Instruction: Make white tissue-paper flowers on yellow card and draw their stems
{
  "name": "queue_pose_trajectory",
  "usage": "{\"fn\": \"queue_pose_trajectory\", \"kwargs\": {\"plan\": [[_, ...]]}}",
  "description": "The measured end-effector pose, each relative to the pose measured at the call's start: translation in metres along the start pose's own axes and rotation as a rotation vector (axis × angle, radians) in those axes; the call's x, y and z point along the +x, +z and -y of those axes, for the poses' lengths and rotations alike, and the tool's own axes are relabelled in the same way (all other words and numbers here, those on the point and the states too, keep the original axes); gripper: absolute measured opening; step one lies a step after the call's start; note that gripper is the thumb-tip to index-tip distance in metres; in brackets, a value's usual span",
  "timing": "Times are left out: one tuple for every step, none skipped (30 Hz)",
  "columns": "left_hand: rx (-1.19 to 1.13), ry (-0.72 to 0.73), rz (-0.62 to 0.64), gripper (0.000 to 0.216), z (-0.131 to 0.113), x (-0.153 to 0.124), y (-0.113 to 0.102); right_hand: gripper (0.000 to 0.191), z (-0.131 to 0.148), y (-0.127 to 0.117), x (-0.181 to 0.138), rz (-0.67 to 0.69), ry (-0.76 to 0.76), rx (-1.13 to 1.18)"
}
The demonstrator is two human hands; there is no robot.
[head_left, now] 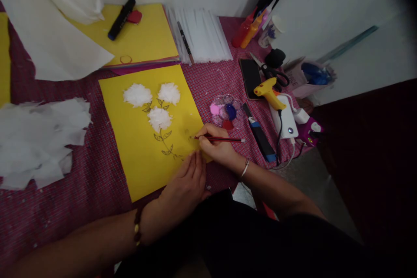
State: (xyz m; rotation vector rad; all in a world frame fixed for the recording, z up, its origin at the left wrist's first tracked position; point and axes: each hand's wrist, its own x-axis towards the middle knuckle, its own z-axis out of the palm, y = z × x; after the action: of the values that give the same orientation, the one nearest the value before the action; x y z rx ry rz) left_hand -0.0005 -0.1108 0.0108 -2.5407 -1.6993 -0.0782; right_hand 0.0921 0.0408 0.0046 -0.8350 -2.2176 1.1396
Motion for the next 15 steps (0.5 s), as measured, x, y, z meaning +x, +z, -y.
{"fn": "queue_pose_trajectory", "kwargs": {"plan": [[-0.002,-0.001,-0.001,0.075,0.0002,0.0000,0.0000,0.012,-0.0012,0.0003,-0.0003,0.001,-0.005,0.004],[-0.002,0.001,-0.003,0.075,0.0004,0.0001,-0.0002,0.012,-0.0022,0.0005,-0.0005,0.005,-0.007,0.009],[0.001,0.003,0.002,0.074,0.0006,0.0002,-0.0006,0.012,-0.0031,0.0007,-0.0006,0.010,-0.008,0.015],[0.006,0.004,0.011,0.075,0.0009,0.0003,-0.0011,0.012,-0.0035,0.0008,-0.0007,0.017,-0.008,0.020],[0.012,0.006,0.020,0.076,0.0010,0.0005,-0.0017,0.012,-0.0036,0.0009,-0.0006,0.021,-0.006,0.025],[0.017,0.008,0.027,0.077,0.0012,0.0006,-0.0022,0.012,-0.0033,0.0009,-0.0004,0.020,-0.004,0.033],[0.022,0.011,0.029,0.078,0.0012,0.0007,-0.0025,0.013,-0.0027,0.0008,-0.0001,0.018,-0.004,0.043],[0.025,0.013,0.025,0.078,0.0011,0.0007,-0.0025,0.012,-0.0019,0.0006,0.0002,0.017,-0.004,0.050],[0.026,0.013,0.015,0.079,0.0009,0.0006,-0.0021,0.012,-0.0010,0.0004,0.0004,0.019,-0.003,0.053],[0.025,0.013,0.003,0.079,0.0006,0.0004,-0.0014,0.012,-0.0002,0.0001,0.0007,0.022,-0.001,0.052],[0.023,0.011,-0.006,0.079,0.0003,0.0002,-0.0005,0.011,0.0005,-0.0002,0.0008,0.027,0.002,0.044],[0.020,0.008,-0.012,0.078,0.0000,0.0000,0.0003,0.011,0.0009,-0.0005,0.0009,0.029,0.005,0.034],[0.018,0.006,-0.013,0.078,-0.0002,-0.0001,0.0011,0.011,0.0012,-0.0007,0.0008,0.030,0.009,0.025],[0.016,0.006,-0.013,0.078,-0.0004,-0.0003,0.0016,0.012,0.0013,-0.0009,0.0007,0.030,0.010,0.021],[0.016,0.008,-0.016,0.078,-0.0005,-0.0003,0.0018,0.012,0.0012,-0.0010,0.0006,0.033,0.006,0.022]]}}
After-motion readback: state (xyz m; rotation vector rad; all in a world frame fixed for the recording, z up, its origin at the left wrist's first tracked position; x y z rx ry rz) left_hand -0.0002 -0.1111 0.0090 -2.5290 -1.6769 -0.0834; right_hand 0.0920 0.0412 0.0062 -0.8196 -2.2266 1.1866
